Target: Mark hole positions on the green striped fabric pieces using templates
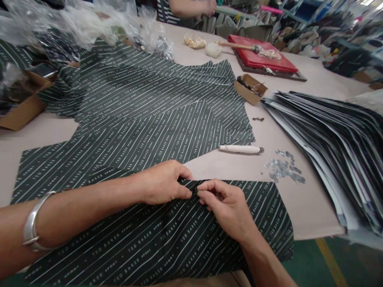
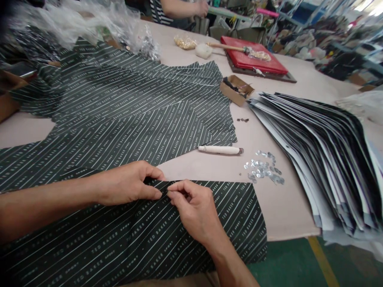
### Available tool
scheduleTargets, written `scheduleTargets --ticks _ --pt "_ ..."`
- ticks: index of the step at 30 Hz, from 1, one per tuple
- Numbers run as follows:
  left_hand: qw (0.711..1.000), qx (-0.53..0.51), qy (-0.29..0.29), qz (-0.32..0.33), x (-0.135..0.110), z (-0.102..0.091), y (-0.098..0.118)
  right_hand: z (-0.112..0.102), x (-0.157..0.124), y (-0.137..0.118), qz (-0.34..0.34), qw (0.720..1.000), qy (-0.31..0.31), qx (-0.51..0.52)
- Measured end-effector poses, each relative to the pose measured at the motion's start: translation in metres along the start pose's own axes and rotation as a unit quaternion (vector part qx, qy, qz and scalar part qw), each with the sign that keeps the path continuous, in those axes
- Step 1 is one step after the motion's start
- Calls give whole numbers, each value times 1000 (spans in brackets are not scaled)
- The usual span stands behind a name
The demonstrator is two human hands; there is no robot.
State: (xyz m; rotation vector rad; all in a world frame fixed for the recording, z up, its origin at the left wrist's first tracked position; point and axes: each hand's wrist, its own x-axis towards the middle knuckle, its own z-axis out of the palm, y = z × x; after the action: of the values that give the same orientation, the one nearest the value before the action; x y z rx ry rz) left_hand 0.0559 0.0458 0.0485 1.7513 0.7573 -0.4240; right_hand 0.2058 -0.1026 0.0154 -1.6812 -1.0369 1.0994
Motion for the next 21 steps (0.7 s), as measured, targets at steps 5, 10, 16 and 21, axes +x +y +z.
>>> scheduleTargets --ticks 5,10,16,21 --pt "999 -21 24 2 -1 4 -5 1 -1 1 -3 1000 2 -18" --pt "999 -32 36 20 -1 7 -10 3 -3 0 -11 999 17 -29" --pt "992 26 109 63 -6 17 -3 4 -4 -2 -58 996 22 -60" --pt "970 97 174 142 -8 30 -10 2 -4 2 -154 983 54 -79"
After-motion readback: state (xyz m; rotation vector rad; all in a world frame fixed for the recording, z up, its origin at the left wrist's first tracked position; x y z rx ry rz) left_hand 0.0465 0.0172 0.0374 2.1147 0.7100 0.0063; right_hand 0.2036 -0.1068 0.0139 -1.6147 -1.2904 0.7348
